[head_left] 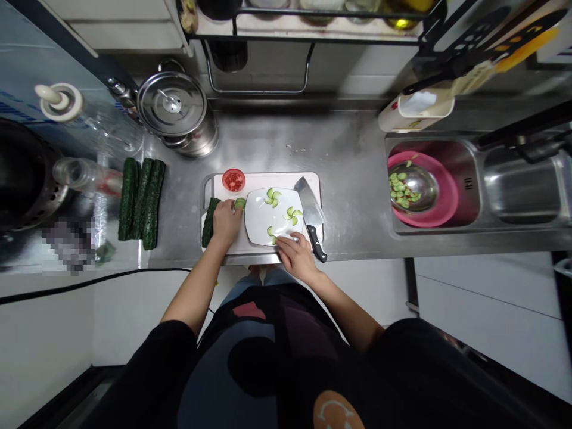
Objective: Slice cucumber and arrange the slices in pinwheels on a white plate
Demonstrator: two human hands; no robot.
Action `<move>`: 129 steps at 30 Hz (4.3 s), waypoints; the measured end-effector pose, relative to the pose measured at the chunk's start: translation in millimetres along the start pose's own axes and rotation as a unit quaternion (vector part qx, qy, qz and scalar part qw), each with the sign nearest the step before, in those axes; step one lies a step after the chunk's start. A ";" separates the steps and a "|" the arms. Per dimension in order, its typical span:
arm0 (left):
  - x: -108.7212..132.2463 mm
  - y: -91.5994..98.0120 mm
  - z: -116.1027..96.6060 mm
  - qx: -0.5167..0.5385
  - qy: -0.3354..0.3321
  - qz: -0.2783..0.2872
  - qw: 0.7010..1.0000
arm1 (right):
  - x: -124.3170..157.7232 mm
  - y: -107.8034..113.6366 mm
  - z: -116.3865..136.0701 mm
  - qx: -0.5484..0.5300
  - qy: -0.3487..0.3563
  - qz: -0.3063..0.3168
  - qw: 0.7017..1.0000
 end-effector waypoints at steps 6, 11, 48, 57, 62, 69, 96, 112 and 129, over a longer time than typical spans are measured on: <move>0.9 -4.5 3.0 0.024 0.037 -0.009 0.999 | -0.7 1.1 0.0 -0.003 -0.005 -0.003 1.000; -0.2 2.1 5.9 0.100 0.081 -0.004 0.992 | -2.4 5.7 -0.9 -0.030 -0.015 -0.025 0.999; 103.8 -32.9 -65.3 0.060 -0.445 0.062 0.891 | -64.7 -4.2 -40.7 -0.137 -0.234 0.100 0.957; 109.6 -43.4 -60.2 0.044 -0.464 0.098 0.879 | -71.4 -11.8 -31.9 -0.037 -0.159 0.126 0.978; 107.6 -44.6 -57.9 0.033 -0.469 0.103 0.877 | -71.0 -14.2 -31.4 -0.031 -0.151 0.135 0.979; 104.4 -45.2 -61.0 0.036 -0.466 0.113 0.877 | -71.3 -15.9 -26.8 -0.011 -0.120 0.127 0.985; 112.0 -41.1 -63.0 0.008 -0.458 0.095 0.884 | -25.8 -8.5 -7.8 0.039 -0.034 0.083 0.995; 112.8 -40.1 -64.6 0.000 -0.452 0.092 0.887 | -25.9 -13.7 -4.6 0.115 -0.014 0.137 0.984; 1.1 -1.1 1.8 0.030 -0.019 -0.022 0.999 | -20.5 10.6 -7.2 0.072 -0.050 0.023 0.996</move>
Point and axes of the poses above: each hand's wrist, its own x-axis away from the middle knuckle, its own y-axis out of the back of the hand, z = x × y, the point moved 8 cm from there along -x, towards the middle knuckle, and after that the axes turned 3 degrees about x, right-handed, at the moved point
